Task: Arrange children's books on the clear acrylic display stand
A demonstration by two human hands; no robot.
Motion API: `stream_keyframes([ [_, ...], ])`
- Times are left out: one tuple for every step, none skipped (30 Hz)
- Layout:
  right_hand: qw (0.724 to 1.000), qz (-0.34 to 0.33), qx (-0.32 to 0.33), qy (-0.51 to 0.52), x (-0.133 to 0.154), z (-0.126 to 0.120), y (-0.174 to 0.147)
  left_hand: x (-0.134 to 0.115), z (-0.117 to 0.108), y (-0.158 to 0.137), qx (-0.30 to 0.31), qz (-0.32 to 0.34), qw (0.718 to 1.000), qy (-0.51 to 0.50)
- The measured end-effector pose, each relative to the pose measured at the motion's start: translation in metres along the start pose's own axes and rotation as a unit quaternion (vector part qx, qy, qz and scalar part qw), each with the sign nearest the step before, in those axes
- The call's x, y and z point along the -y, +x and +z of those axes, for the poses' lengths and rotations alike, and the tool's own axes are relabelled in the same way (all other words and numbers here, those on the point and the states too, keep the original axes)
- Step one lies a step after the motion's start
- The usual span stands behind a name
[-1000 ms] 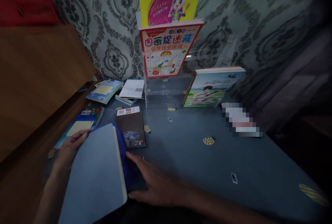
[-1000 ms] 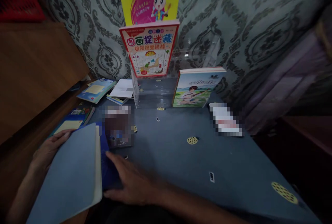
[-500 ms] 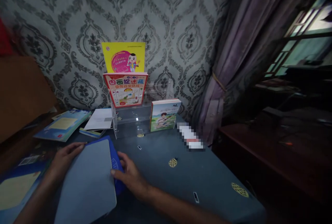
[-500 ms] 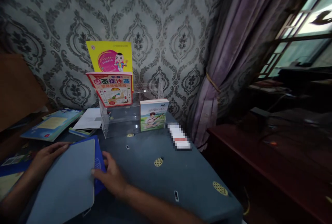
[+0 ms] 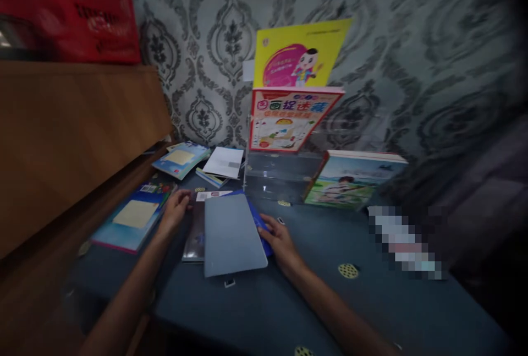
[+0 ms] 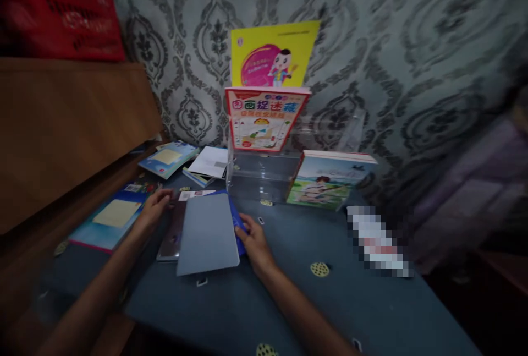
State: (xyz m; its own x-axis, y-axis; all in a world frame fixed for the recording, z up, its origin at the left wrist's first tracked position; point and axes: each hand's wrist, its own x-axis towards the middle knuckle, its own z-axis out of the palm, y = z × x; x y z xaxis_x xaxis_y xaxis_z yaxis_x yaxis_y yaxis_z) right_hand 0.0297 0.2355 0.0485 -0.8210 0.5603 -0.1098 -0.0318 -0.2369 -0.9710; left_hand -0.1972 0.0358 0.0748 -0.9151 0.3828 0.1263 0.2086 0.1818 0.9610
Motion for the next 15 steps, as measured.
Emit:
stream_keyframes([
  [1.000, 0.005, 0.002, 0.001, 0.001, 0.001, -0.001, 0.005, -0.006, -0.003, 0.001, -0.008, 1.000, 0.012],
  [1.000, 0.007, 0.003, -0.001, 0.001, 0.002, -0.002, 0.009, -0.011, -0.007, 0.007, -0.015, 1.000, 0.023],
  [1.000, 0.007, 0.003, -0.006, 0.000, 0.003, -0.004, 0.011, -0.014, -0.012, 0.019, -0.022, 0.999, 0.028],
  [1.000, 0.004, 0.003, -0.013, -0.001, 0.005, -0.005, 0.013, -0.017, -0.017, 0.037, -0.025, 0.998, 0.035],
  [1.000, 0.000, 0.003, -0.023, -0.004, 0.006, -0.005, 0.014, -0.019, -0.023, 0.055, -0.019, 0.997, 0.048],
  [0.999, -0.004, 0.000, -0.038, -0.007, 0.008, -0.005, 0.014, -0.020, -0.028, 0.070, -0.003, 0.995, 0.068],
  [0.998, -0.009, -0.003, -0.058, -0.011, 0.009, -0.006, 0.013, -0.020, -0.033, 0.080, 0.019, 0.992, 0.094],
  [0.996, -0.018, -0.007, -0.085, -0.014, 0.010, -0.006, 0.012, -0.019, -0.038, 0.085, 0.043, 0.988, 0.122],
  [0.993, -0.032, -0.008, -0.116, -0.017, 0.012, -0.006, 0.011, -0.019, -0.042, 0.087, 0.066, 0.983, 0.148],
  [0.987, -0.050, -0.002, -0.151, -0.018, 0.014, -0.007, 0.009, -0.018, -0.045, 0.086, 0.083, 0.978, 0.169],
  [0.980, -0.070, 0.009, -0.187, -0.019, 0.017, -0.007, 0.008, -0.018, -0.047, 0.085, 0.090, 0.976, 0.179],
  [0.971, -0.090, 0.025, -0.222, -0.019, 0.019, -0.008, 0.007, -0.018, -0.049, 0.085, 0.090, 0.975, 0.186],
  [0.960, -0.107, 0.043, -0.255, -0.019, 0.022, -0.010, 0.006, -0.017, -0.050, 0.083, 0.088, 0.974, 0.192],
  [0.950, -0.121, 0.057, -0.284, -0.018, 0.025, -0.011, 0.006, -0.017, -0.050, 0.078, 0.084, 0.973, 0.199],
  [0.940, -0.133, 0.066, -0.307, -0.017, 0.027, -0.012, 0.006, -0.017, -0.050, 0.074, 0.079, 0.973, 0.206],
])
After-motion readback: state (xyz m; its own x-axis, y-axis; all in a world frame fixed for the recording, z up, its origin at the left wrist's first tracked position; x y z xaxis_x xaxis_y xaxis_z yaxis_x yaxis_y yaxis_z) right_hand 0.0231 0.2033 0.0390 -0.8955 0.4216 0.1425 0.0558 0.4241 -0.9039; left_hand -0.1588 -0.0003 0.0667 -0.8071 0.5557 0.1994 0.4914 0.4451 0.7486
